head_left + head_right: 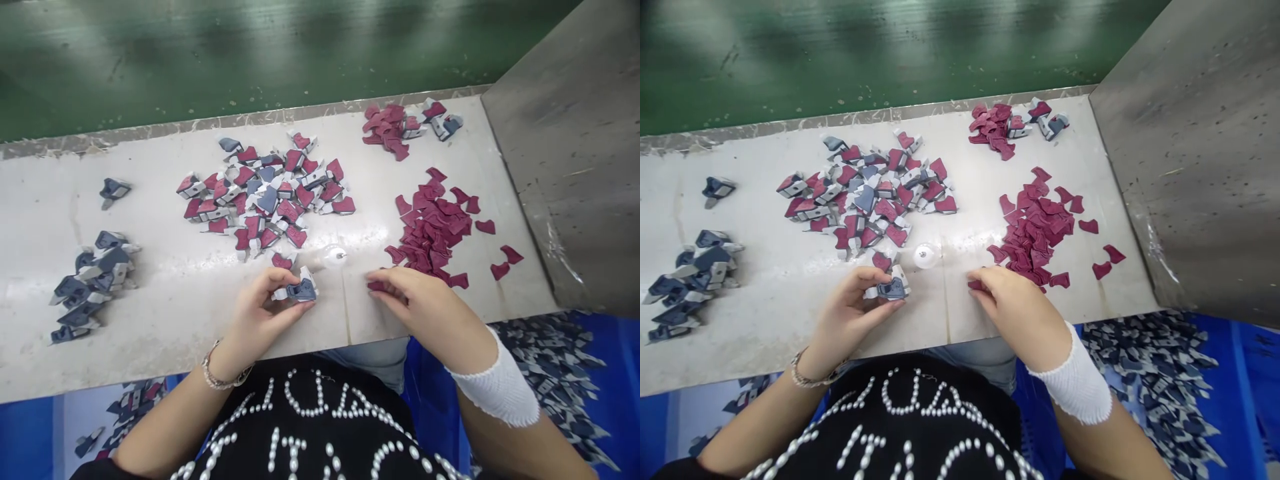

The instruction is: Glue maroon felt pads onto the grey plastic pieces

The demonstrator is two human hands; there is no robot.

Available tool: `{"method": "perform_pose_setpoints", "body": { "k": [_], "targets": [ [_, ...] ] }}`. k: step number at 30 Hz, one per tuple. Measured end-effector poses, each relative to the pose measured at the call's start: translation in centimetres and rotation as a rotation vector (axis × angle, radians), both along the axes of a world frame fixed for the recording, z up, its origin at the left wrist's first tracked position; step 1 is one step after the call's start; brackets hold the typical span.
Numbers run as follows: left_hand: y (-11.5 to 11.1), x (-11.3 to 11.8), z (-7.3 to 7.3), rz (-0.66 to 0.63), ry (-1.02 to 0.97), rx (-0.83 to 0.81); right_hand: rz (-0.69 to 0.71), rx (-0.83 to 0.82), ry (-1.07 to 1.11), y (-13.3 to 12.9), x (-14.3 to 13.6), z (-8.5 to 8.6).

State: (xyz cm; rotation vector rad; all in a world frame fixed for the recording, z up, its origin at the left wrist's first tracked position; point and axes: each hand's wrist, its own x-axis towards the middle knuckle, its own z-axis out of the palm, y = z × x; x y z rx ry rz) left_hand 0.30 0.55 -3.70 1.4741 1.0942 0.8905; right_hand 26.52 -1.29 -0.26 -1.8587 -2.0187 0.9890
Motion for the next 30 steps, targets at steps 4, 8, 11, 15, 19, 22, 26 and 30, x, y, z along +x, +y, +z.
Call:
{"method": "perform_pose_setpoints", "body": {
  "k": [4,8,11,15,19,22,26,30],
  "targets": [
    [-0.5,0.2,-0.2,0.072,-0.009,0.056,-0.045,-0.063,0.261,0.3,-1.1,2.1],
    [-1.0,0.7,0.0,0.113,-0.014,0.109,-0.072,-0.205,0.641,0.4,-3.5,3.2],
    [-1.2,0.9,0.2,0.078,-0.001,0.132,-0.157,-0.279,0.728,0.5,-5.0,2.9],
    [-1.3,0.7,0.5,0.074,0.017,0.200,-0.279,-0.282,0.735,0.7,-5.7,2.2],
    [-1.2,0.5,1.0,0.053,0.054,0.276,-0.306,-0.311,0.724,0.7,-5.7,1.9],
    [-1.2,0.3,1.2,0.040,0.065,0.330,-0.317,-0.346,0.728,0.6,-5.8,1.9],
    [-1.2,0.0,1.4,0.037,0.065,0.384,-0.326,-0.394,0.784,0.7,-5.8,1.9],
    [-1.2,-0.4,2.0,-0.030,0.008,0.375,-0.207,-0.467,0.859,1.0,-5.5,2.1]
  ]
}}
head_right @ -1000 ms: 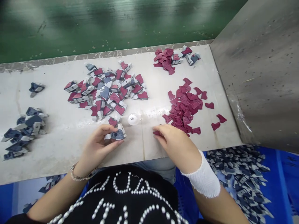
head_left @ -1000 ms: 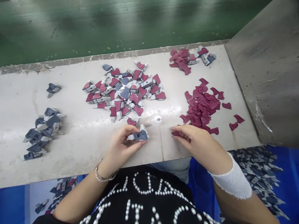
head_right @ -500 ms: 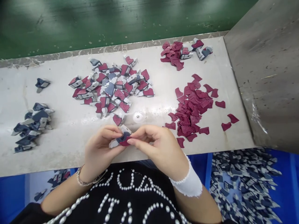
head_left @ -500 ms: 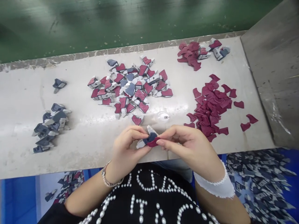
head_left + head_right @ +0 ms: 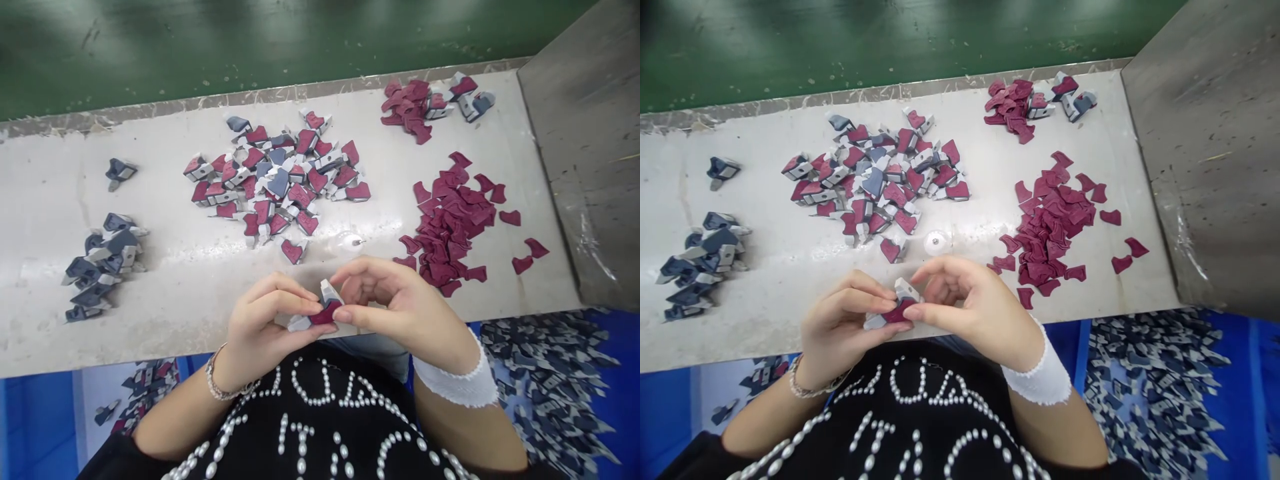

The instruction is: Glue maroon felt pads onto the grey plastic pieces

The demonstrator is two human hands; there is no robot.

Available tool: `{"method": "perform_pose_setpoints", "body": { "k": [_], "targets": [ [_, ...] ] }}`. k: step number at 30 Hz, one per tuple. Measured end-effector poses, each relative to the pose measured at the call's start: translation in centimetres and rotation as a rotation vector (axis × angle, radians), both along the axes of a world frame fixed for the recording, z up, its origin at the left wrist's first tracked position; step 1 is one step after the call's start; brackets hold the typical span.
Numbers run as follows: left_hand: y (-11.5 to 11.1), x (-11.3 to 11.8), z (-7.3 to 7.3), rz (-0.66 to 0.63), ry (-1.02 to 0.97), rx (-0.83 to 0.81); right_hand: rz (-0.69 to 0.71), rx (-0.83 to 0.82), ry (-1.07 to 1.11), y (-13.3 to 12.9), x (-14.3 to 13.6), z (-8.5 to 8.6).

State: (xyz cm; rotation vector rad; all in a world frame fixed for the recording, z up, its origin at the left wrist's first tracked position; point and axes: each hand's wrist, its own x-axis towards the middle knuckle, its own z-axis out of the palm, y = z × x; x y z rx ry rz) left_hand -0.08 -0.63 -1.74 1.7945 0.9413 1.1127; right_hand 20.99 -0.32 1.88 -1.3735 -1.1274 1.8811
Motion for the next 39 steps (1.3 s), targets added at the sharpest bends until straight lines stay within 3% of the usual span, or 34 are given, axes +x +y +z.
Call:
{"method": "perform_pose_setpoints", "body": {
  "k": [5,12,23,29,34,39],
  "targets": [
    [0.1,-0.4,1.1,-0.055,-0.001,0.018,0.149,0.112,0.077,-0.4,0.3,0.6],
    [-0.2,-0.4,1.4,-0.078,0.013,0.069,0.168,0.356,-0.131,-1.2,-0.1,1.7],
    [0.0,-0.5,1.9,-0.145,-0.024,-0.016,0.286,0.443,-0.231,-1.7,0.0,2.6],
    [-0.6,0.0,1.3,-0.027,-0.038,-0.096,0.267,0.561,-0.417,-2.2,-1.1,2.4],
    [-0.9,-0.2,1.1,0.004,0.105,-0.233,0.376,0.688,-0.501,-2.5,-1.2,1.9],
    [-1.4,0.0,1.7,0.000,0.155,-0.167,0.490,0.837,-0.555,-2.4,-0.6,2.2]
  ]
}}
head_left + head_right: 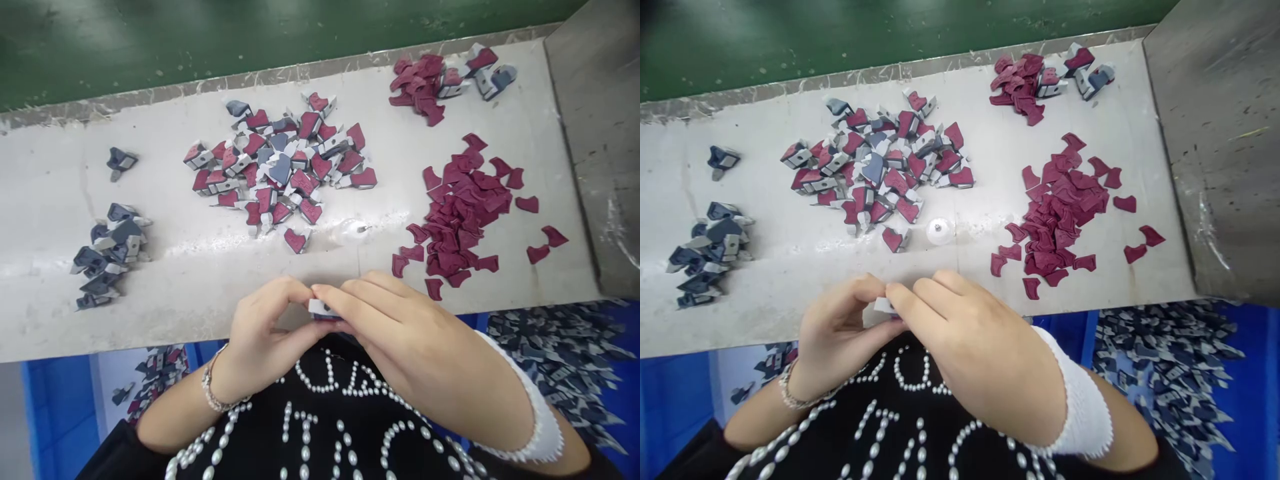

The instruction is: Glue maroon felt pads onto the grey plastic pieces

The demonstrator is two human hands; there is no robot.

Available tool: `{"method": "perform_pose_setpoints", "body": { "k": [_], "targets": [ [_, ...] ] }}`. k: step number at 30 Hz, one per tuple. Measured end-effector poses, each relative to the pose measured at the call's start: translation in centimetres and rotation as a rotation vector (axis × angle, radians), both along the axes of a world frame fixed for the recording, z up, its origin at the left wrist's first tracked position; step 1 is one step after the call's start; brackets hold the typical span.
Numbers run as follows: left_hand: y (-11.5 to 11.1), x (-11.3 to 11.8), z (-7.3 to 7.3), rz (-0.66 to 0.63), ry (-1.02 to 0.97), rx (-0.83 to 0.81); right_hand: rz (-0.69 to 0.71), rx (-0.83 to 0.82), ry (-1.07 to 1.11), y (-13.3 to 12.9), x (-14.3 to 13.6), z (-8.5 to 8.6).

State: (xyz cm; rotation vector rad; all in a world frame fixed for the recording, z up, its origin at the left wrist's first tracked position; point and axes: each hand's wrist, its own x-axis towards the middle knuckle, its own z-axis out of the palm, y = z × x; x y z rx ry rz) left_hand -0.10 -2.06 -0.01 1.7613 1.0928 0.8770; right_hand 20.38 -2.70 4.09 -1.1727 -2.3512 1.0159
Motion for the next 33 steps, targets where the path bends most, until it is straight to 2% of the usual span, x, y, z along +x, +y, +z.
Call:
{"method": "perform_pose_setpoints", "body": {
  "k": [3,8,11,14,19,23,28,31,33],
  "targets": [
    [-0.2,0.3,0.0,0.007,-0.076,0.007,0.045,0.021,-0.016,0.2,0.3,0.3],
    [-0.1,0.4,-0.6,0.026,-0.183,-0.106,0.094,0.023,-0.022,0.2,0.5,0.3],
    [0.0,0.2,-1.0,0.033,-0.237,-0.249,0.085,-0.023,-0.004,0.2,0.7,0.1],
    [0.3,0.0,-1.1,-0.040,-0.227,-0.360,0.027,-0.059,0.066,0.3,0.8,0.0],
    [0.7,0.0,-0.1,-0.181,-0.066,-0.224,-0.059,-0.095,0.107,0.5,0.5,-0.1],
    [0.4,0.3,0.4,-0.174,-0.081,-0.145,-0.053,-0.114,0.171,0.4,0.0,-0.4],
    [0.0,0.1,0.1,-0.141,-0.072,-0.125,-0.011,-0.226,0.286,0.5,0.2,-0.7],
    [-0.1,-0.4,0.1,-0.187,-0.055,-0.111,0.045,-0.298,0.267,0.7,0.0,-0.6],
    [-0.1,-0.6,0.1,-0.182,-0.044,-0.146,0.013,-0.298,0.194,0.7,-0.4,-0.7]
  ]
}}
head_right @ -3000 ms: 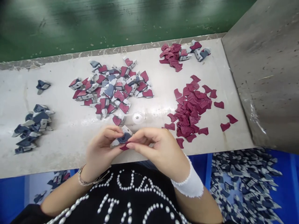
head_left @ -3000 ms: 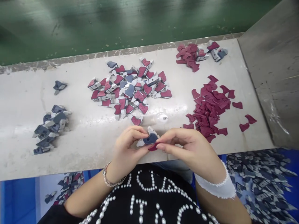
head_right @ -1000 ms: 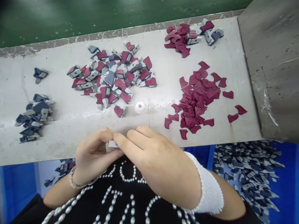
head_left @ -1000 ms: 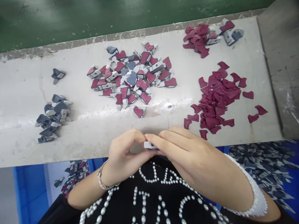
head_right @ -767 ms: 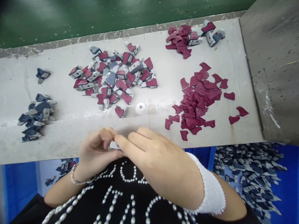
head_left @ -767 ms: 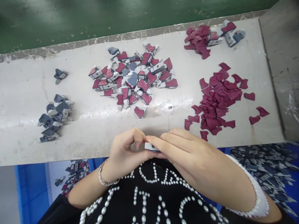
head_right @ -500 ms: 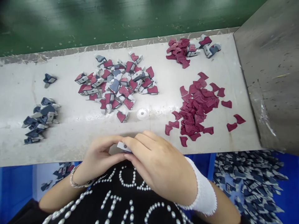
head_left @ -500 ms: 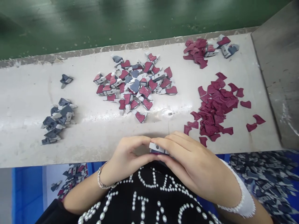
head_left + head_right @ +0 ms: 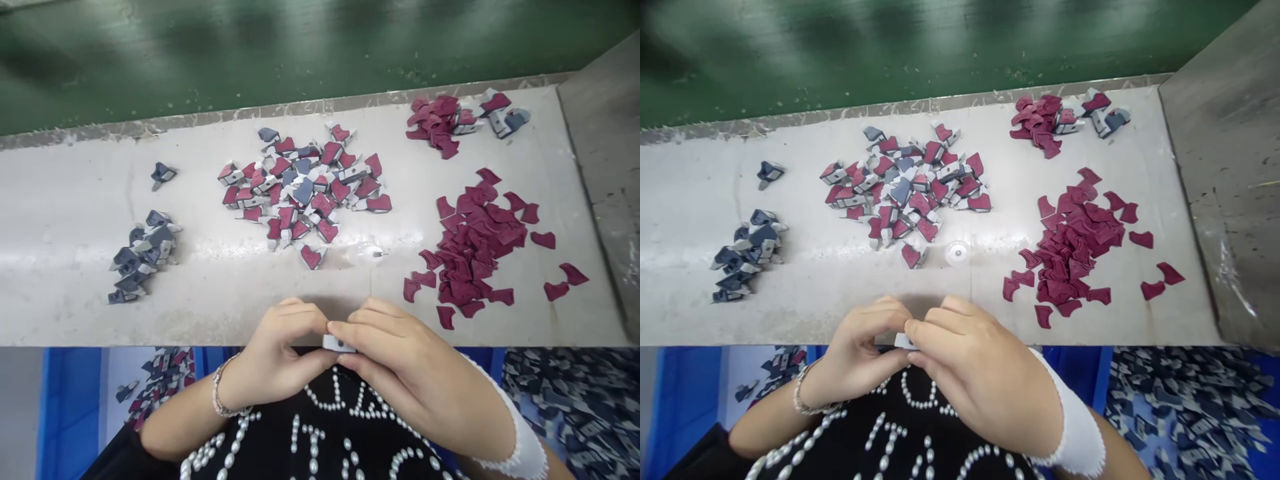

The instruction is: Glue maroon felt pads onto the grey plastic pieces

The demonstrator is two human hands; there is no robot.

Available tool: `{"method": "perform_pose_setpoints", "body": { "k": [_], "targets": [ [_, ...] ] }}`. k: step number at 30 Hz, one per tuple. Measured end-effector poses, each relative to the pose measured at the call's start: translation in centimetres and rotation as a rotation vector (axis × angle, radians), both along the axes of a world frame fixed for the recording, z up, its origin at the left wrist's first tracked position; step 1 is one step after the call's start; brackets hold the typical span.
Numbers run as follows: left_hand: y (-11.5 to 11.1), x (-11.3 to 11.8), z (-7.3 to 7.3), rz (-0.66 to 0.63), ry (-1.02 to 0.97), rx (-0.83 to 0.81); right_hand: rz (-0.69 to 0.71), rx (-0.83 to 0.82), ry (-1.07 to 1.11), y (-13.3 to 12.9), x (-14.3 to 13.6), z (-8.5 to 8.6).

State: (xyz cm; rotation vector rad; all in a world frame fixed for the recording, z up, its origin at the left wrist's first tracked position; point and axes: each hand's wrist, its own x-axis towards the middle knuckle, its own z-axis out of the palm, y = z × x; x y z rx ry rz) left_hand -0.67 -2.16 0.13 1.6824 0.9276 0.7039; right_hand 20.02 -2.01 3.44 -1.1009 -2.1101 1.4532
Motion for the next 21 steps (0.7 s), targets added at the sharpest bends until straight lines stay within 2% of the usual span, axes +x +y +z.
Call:
{"method": "perform_pose_setpoints", "body": {
  "k": [3,6,10,12,14,16,19,21],
  "targets": [
    [0.1,-0.2,0.0,0.039,0.036,-0.175,-0.043,0.019,-0.123,-0.1,-0.1,-0.2],
    [1.1,-0.8,-0.1,0.090,0.099,-0.300,-0.108,0.009,-0.163,-0.1,1.4,-0.5],
    [4.7,-3.4,0.9,0.362,0.206,-0.207,-0.423,0.052,-0.267,1.0,4.3,-2.0],
    [6.4,-5.6,1.9,0.407,0.412,-0.063,-0.528,0.095,-0.307,2.1,4.7,-3.2],
    [7.4,-8.4,2.8,0.429,0.725,0.141,-0.501,0.088,-0.299,3.3,4.0,-4.4],
    [7.5,-11.4,3.1,0.509,1.008,0.297,-0.417,0.053,-0.237,4.4,3.0,-5.4],
    [7.3,-15.6,2.5,0.635,1.263,0.271,-0.358,-0.010,-0.144,5.5,1.7,-5.9],
    [7.4,-17.2,2.0,0.600,1.259,0.217,-0.353,-0.056,-0.107,5.7,1.4,-5.7]
  ]
}}
